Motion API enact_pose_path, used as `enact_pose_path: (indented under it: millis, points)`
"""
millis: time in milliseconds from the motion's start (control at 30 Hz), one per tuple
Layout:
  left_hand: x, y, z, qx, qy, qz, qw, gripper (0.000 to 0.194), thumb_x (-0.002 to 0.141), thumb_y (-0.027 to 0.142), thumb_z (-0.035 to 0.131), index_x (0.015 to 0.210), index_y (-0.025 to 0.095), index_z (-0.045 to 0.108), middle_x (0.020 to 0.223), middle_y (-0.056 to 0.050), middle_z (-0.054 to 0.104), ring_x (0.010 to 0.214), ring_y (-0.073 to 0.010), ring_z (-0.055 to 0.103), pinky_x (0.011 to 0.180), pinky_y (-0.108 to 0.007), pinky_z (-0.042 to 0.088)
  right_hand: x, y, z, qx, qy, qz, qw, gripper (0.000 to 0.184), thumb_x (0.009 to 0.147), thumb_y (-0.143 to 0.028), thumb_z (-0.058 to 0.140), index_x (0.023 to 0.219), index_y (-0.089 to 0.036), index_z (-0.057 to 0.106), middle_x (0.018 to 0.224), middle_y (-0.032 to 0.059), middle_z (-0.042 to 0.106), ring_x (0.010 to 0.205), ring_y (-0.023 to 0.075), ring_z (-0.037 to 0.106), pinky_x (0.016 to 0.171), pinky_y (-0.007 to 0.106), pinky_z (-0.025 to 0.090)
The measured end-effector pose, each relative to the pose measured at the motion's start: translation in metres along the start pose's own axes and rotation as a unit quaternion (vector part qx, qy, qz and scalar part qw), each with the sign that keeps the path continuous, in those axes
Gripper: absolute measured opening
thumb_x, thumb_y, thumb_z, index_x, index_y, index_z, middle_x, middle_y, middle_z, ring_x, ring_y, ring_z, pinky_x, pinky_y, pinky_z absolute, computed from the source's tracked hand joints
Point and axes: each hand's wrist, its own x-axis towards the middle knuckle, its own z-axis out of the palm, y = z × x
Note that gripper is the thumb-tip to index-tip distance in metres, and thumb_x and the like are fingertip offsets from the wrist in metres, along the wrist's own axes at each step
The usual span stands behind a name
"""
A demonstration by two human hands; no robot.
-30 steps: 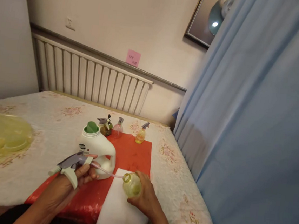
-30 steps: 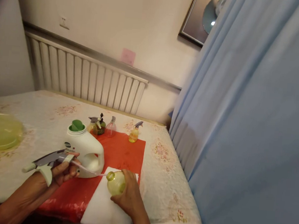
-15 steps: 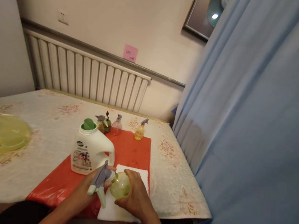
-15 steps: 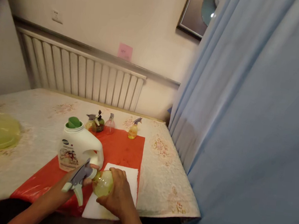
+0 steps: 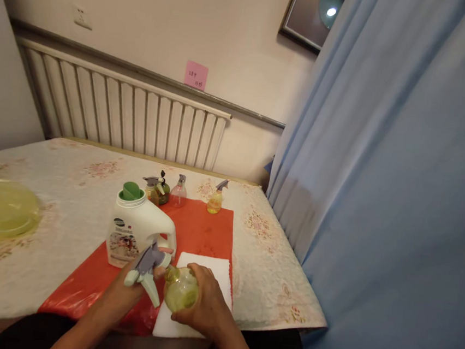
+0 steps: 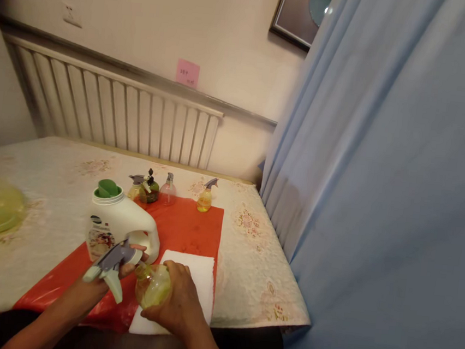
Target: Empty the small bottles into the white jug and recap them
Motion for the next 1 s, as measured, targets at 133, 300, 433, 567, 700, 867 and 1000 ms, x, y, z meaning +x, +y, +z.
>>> enact_pose_path:
  millis: [133,300,433,567,700,867,1000]
  points:
    - [-0.002,0.006,-0.001,0.035,-0.037,0.034,0.998,0.038,0.071,0.038,0.070,0.106,0.023,0.067,0.102,-0.005,0.073,0.098,-0.0308,0.064,0.091,-0.040,0.050,0.001,0.001,0.001,-0.001,0.005,0.008,1.000,0.097,0.041,-0.022,0.090,0.129,-0.016,0.050,0.121,0.0092,0.058,0.109,0.0283,0.053,0.095,0.039,0.045]
    - [-0.007,0.008,-0.003,0.059,-0.097,0.065,0.991,0.037,0.073,0.029,0.068,0.109,0.023,0.067,0.107,-0.003,0.073,0.099,-0.0300,0.064,0.091,-0.037,0.050,0.001,-0.002,0.002,-0.010,0.016,0.005,1.000,0.091,0.042,-0.022,0.089,0.125,-0.017,0.052,0.116,0.0081,0.059,0.104,0.0281,0.054,0.091,0.040,0.046]
    - [-0.007,0.004,-0.004,0.061,-0.109,0.040,0.991,0.035,0.076,0.033,0.067,0.109,0.021,0.068,0.108,-0.005,0.073,0.102,-0.0311,0.064,0.091,-0.037,0.050,0.002,-0.006,0.001,-0.026,0.016,-0.010,1.000,0.083,0.044,-0.024,0.087,0.120,-0.017,0.054,0.113,0.0090,0.060,0.102,0.0290,0.055,0.089,0.041,0.047]
    - [-0.007,0.002,-0.006,0.041,-0.140,0.021,0.989,0.039,0.080,0.036,0.063,0.115,0.019,0.065,0.114,-0.008,0.071,0.108,-0.0315,0.062,0.097,-0.040,0.047,0.001,-0.007,0.004,-0.036,0.029,-0.019,0.999,0.079,0.041,-0.022,0.087,0.114,-0.018,0.057,0.110,0.0088,0.062,0.099,0.0294,0.056,0.086,0.041,0.048]
    - [-0.008,0.008,-0.008,0.038,-0.170,0.003,0.985,0.040,0.080,0.038,0.063,0.117,0.021,0.064,0.117,-0.007,0.070,0.113,-0.0321,0.059,0.100,-0.041,0.045,0.000,-0.010,0.009,-0.009,0.038,-0.010,0.999,0.079,0.036,-0.020,0.088,0.110,-0.018,0.061,0.104,0.0067,0.065,0.092,0.0276,0.058,0.082,0.039,0.050]
    - [-0.006,0.012,-0.014,0.046,-0.208,-0.015,0.977,0.039,0.078,0.038,0.064,0.114,0.023,0.068,0.110,-0.005,0.073,0.119,-0.0344,0.055,0.107,-0.043,0.039,0.000,-0.017,0.008,0.129,-0.023,0.017,0.991,0.085,0.041,-0.013,0.083,0.122,-0.024,0.061,0.116,0.0041,0.067,0.098,0.0249,0.064,0.083,0.034,0.051]
    - [-0.006,-0.004,-0.012,0.038,-0.179,-0.019,0.983,0.040,0.075,0.035,0.070,0.113,0.023,0.068,0.113,-0.006,0.072,0.116,-0.0330,0.058,0.106,-0.043,0.041,0.002,-0.014,0.007,0.233,-0.067,0.017,0.970,0.095,0.041,-0.009,0.085,0.130,-0.027,0.057,0.126,0.0013,0.064,0.109,0.0253,0.062,0.088,0.032,0.051]
